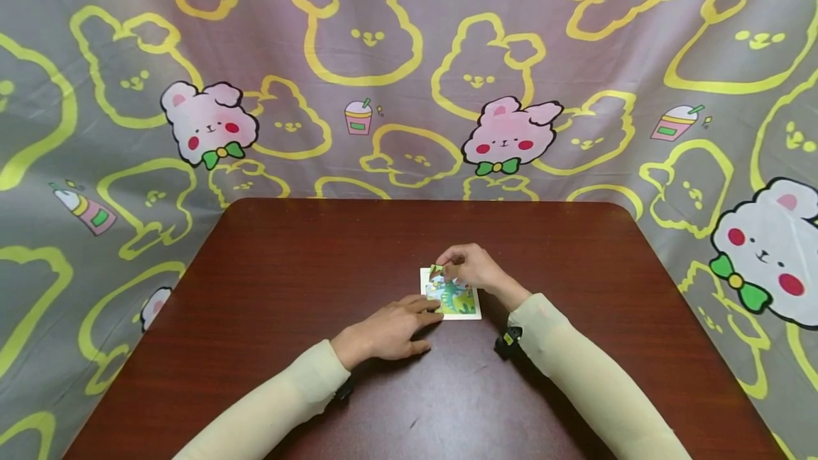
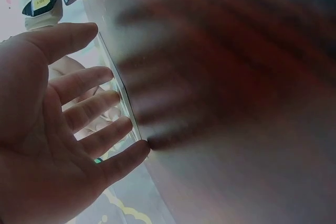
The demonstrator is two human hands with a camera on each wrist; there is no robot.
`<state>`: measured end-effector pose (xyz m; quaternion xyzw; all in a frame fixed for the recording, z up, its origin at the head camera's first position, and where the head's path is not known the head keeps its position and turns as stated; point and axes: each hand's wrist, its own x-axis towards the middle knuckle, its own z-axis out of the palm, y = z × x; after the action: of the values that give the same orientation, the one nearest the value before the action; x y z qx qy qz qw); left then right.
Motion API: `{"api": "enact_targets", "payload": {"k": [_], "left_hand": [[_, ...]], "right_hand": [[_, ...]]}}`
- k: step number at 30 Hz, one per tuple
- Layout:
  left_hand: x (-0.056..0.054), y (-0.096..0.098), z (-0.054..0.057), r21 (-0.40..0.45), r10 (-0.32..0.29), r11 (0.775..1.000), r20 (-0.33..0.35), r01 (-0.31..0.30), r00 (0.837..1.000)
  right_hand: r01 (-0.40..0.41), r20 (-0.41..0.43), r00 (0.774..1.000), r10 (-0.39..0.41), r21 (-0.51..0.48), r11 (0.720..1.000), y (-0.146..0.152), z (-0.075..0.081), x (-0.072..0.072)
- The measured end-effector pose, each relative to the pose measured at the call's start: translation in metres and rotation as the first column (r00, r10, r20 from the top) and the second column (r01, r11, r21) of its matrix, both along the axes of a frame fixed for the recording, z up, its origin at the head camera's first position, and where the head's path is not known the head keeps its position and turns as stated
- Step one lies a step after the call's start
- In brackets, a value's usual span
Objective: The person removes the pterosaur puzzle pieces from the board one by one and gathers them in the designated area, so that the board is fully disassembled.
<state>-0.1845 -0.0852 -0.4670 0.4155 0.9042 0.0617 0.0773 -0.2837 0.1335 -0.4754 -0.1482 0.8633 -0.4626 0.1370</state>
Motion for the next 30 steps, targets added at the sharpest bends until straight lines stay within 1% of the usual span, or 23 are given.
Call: {"api": "enact_targets", "payload": {"k": [3,7,12,21,30], "left_hand": [[0.000,0.000,0.000,0.006,0.000,1.000,-0.003,0.000,1.000],[-0.001,0.001,0.000,0.014,-0.004,1.000,-0.006,0.004,1.000],[-0.001,0.002,0.000,0.008,0.005,1.000,0.001,-0.005,1.000],[-0.003,0.003,0.000,0.007,0.004,1.000,-0.007,-0.004,1.000],[-0.003,0.004,0.002,0.011,0.017,1.000,0.002,-0.017,1.000]], "right_hand": [[0.004,0.001,1.000,-0.004,-0.001,1.000,0.003,0.000,0.000],[0.005,0.001,1.000,-0.005,-0.028,1.000,0.011,-0.001,-0.001],[0.000,0.008,1.000,0.000,-0.057,0.998,0.023,0.000,-0.003],[0.052,0.014,0.999,-0.051,-0.030,0.998,0.042,0.002,-0.004],[0.085,0.028,0.996,-0.084,-0.032,0.996,0.062,0.003,-0.006]]}}
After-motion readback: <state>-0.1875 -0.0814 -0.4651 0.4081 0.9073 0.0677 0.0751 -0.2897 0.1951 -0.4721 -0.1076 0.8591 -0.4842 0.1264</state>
